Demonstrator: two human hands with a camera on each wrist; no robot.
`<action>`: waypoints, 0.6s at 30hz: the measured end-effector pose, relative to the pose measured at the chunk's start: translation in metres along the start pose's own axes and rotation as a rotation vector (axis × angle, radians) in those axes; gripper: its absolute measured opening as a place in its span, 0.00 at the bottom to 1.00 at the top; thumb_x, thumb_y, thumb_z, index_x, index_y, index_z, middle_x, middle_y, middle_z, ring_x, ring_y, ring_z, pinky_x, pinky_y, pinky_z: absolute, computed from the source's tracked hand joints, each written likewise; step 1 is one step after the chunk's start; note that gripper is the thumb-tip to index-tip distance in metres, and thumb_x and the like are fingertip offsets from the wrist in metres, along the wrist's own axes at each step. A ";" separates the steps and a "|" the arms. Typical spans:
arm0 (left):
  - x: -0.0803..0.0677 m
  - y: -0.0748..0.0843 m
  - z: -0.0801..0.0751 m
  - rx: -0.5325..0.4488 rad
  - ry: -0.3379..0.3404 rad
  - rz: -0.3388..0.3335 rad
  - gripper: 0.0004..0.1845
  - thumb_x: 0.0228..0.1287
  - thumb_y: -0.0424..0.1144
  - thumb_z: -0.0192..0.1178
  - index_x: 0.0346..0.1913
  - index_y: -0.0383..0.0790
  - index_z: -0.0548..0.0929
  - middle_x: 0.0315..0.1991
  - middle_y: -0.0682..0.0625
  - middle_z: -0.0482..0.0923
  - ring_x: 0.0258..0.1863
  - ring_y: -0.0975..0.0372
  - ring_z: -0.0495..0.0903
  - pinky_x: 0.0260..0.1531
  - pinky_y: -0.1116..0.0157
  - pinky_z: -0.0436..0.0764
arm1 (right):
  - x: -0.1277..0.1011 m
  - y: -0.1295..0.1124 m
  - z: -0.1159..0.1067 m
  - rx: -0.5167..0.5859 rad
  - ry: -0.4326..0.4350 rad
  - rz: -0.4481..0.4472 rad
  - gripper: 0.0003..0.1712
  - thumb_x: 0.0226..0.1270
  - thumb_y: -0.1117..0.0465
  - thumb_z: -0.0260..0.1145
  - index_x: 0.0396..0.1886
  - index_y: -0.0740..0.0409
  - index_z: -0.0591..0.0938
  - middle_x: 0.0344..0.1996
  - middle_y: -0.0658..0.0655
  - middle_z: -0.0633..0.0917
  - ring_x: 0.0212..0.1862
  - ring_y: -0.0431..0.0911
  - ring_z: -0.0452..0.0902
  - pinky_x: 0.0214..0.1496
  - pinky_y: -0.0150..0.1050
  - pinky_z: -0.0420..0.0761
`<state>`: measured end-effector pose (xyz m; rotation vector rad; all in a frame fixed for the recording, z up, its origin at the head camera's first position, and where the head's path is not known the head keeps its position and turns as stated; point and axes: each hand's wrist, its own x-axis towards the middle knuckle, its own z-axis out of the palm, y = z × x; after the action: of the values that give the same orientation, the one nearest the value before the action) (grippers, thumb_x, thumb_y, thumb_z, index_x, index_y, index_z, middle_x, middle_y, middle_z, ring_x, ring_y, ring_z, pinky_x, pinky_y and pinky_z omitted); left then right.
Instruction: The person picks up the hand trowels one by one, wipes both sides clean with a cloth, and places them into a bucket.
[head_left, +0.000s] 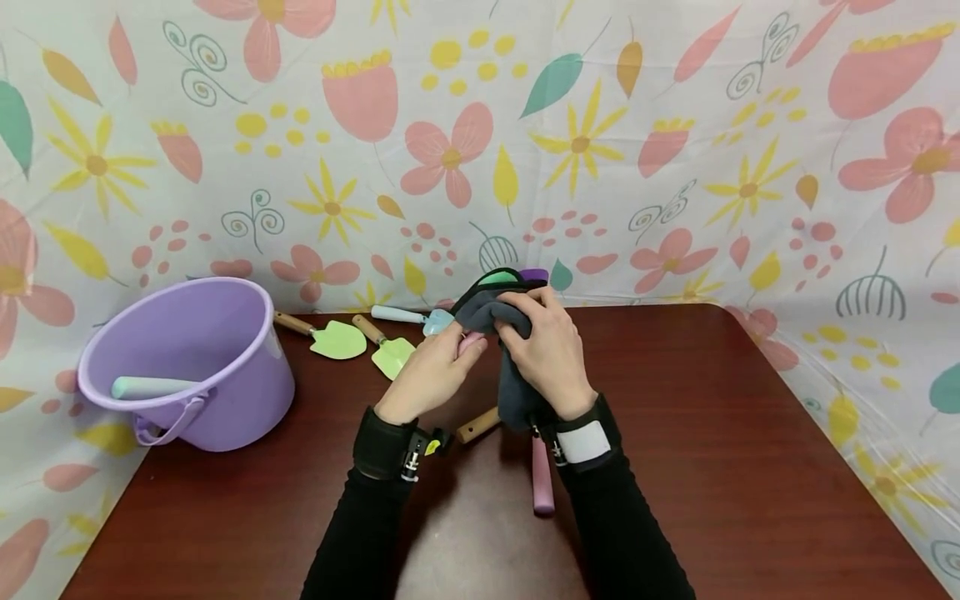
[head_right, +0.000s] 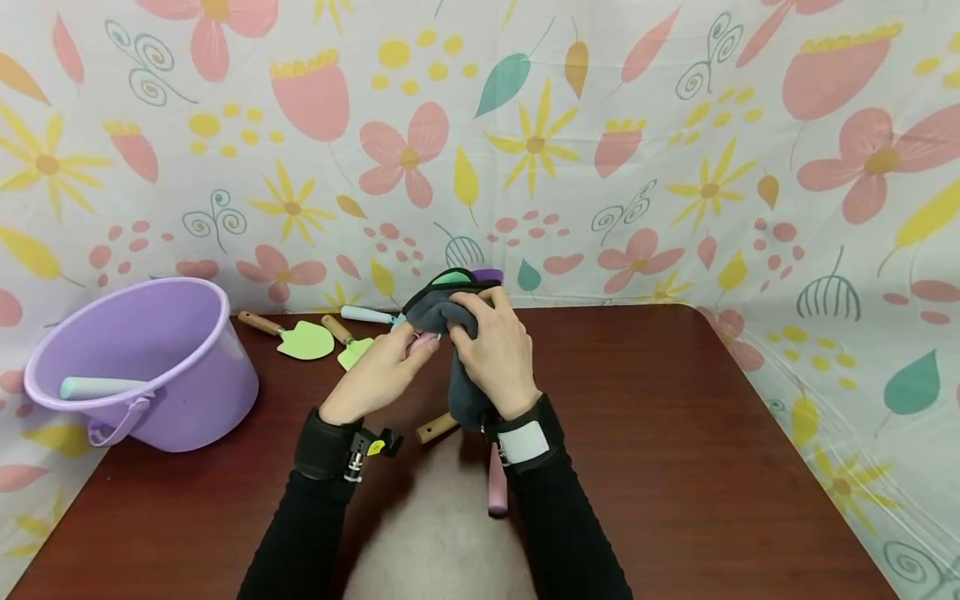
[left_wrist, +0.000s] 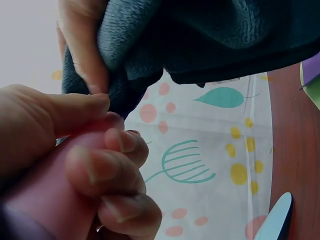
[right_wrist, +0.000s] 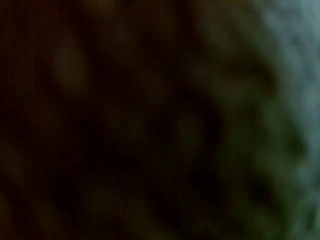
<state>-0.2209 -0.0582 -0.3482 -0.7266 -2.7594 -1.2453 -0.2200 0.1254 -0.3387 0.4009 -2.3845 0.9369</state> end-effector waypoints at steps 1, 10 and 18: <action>0.000 0.001 0.000 0.009 -0.003 -0.005 0.17 0.77 0.49 0.48 0.60 0.45 0.71 0.22 0.51 0.67 0.19 0.60 0.68 0.25 0.62 0.67 | 0.000 0.001 -0.001 -0.004 0.009 0.003 0.17 0.64 0.58 0.70 0.54 0.51 0.85 0.47 0.58 0.76 0.39 0.55 0.77 0.39 0.52 0.77; -0.001 0.000 -0.001 0.077 -0.033 -0.003 0.13 0.77 0.50 0.49 0.49 0.44 0.74 0.28 0.51 0.71 0.26 0.60 0.72 0.30 0.62 0.70 | 0.002 0.014 -0.008 -0.037 0.095 0.025 0.16 0.63 0.58 0.70 0.51 0.50 0.86 0.47 0.57 0.77 0.42 0.56 0.77 0.42 0.55 0.77; -0.002 -0.004 0.001 0.063 -0.056 0.008 0.11 0.77 0.50 0.49 0.44 0.45 0.73 0.25 0.52 0.67 0.23 0.61 0.69 0.26 0.63 0.68 | 0.001 0.023 -0.011 -0.017 0.156 0.073 0.16 0.65 0.57 0.69 0.53 0.51 0.85 0.49 0.59 0.77 0.43 0.58 0.77 0.43 0.56 0.76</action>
<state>-0.2211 -0.0606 -0.3516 -0.7777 -2.8232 -1.1478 -0.2271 0.1493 -0.3432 0.2274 -2.2758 0.9442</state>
